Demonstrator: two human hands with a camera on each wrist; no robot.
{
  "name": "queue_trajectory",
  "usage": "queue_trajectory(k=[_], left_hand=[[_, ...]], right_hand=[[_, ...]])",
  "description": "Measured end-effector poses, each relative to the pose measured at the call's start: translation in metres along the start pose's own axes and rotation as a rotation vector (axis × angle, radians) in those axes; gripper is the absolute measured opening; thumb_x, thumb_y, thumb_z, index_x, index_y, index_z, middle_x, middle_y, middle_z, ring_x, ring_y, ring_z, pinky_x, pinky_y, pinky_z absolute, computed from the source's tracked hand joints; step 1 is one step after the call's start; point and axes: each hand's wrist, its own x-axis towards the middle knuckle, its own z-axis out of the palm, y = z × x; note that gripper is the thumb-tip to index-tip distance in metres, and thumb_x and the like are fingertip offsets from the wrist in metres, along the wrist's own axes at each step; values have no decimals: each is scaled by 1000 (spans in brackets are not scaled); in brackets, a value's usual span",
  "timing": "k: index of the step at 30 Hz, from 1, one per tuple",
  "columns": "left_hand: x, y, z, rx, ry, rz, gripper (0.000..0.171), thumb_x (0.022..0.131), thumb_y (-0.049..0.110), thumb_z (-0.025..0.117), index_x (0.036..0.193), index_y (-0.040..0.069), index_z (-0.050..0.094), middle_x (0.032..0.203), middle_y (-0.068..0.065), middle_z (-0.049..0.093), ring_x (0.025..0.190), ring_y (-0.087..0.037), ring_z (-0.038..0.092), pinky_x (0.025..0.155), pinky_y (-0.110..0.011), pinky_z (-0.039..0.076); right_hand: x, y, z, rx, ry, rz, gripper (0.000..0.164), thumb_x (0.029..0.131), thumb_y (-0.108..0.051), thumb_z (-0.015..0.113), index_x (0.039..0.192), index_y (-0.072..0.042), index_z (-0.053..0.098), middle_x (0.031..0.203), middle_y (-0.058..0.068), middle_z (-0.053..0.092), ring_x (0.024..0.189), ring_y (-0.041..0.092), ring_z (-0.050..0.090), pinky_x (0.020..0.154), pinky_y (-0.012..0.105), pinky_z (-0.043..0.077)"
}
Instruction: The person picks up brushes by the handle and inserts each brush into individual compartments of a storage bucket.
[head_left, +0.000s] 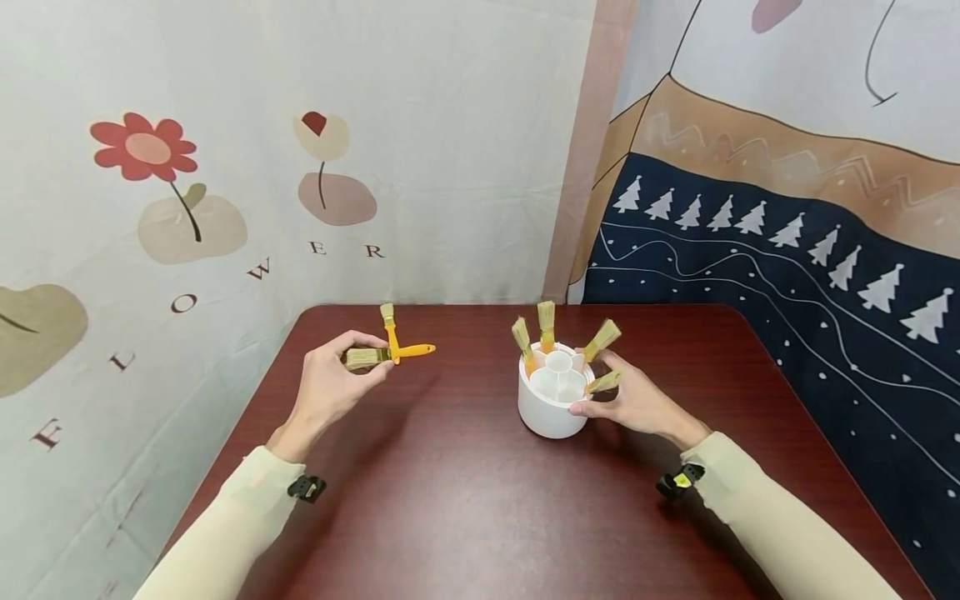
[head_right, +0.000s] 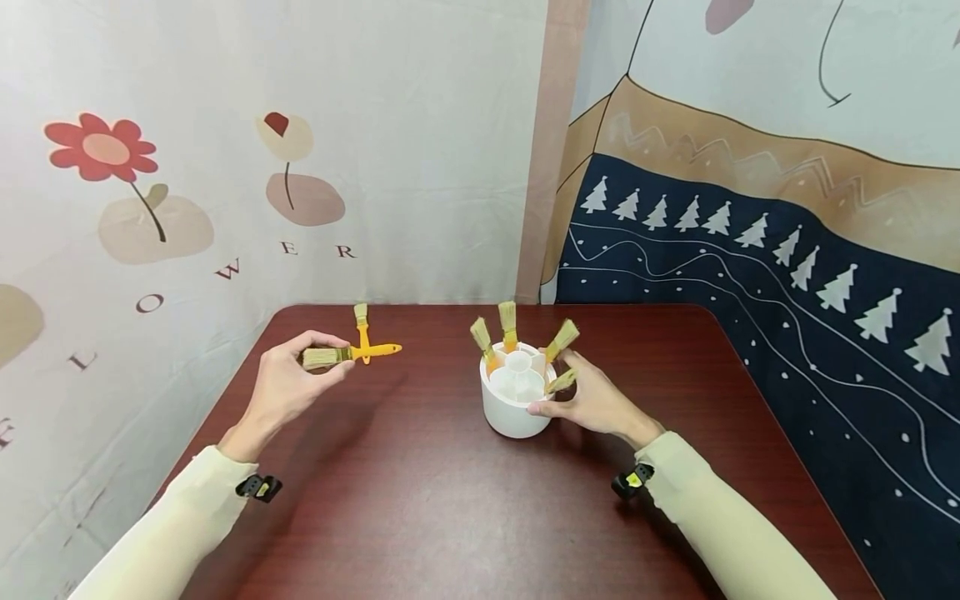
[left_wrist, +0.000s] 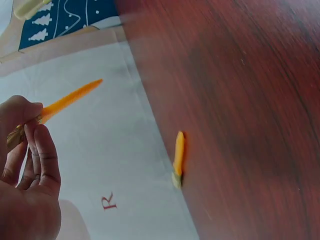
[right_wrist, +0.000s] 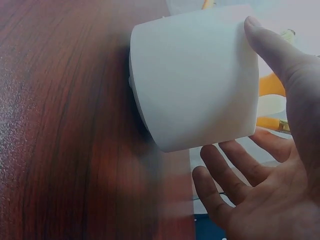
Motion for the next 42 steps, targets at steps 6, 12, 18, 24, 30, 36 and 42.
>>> queue_trajectory(k=[6,12,18,24,30,36,42], left_hand=[[-2,14,4,-66,0,-2,31,90,5,99,118,15,86,110,-9,89,82,12,76,78,-10,62],[-5,27,8,-129,-2,0,30,93,6,98,119,18,89,107,-8,90,82,6,78,76,-12,65],[-8,41,14,-171,16,-6,29,93,7,98,119,18,89,104,-7,90,80,6,79,75,-13,65],[-9,50,19,-205,31,25,30,94,7,98,121,14,88,106,-7,90,84,6,79,80,-15,66],[-10,58,24,-212,33,64,24,95,8,98,117,14,87,116,-3,90,89,4,79,86,-18,67],[-11,65,29,-228,31,115,20,95,5,97,105,15,82,125,-1,89,93,2,81,86,-21,68],[-13,71,33,-232,22,115,20,96,5,96,106,13,81,128,-2,88,97,0,81,86,-17,67]], right_hand=[[-2,-3,2,-26,12,0,106,93,-48,101,174,-10,43,166,24,61,136,42,75,112,63,66],[-4,-6,4,-21,34,4,103,91,-47,103,171,-15,47,164,20,63,135,38,76,114,62,66],[-6,-9,7,-30,66,-6,95,90,-46,103,164,-16,51,155,16,68,130,34,76,112,58,67],[-8,-13,10,-48,97,-19,95,90,-45,104,162,-15,52,150,14,69,128,32,76,111,57,67],[-11,-16,14,-64,123,-32,94,89,-46,104,160,-14,53,141,13,72,125,31,75,109,54,67],[-12,-19,16,-86,151,-42,92,88,-46,105,158,-14,54,132,11,73,126,29,73,106,51,65],[-13,-23,17,-101,171,-39,92,88,-48,105,157,-13,55,130,10,74,125,28,73,106,50,63]])
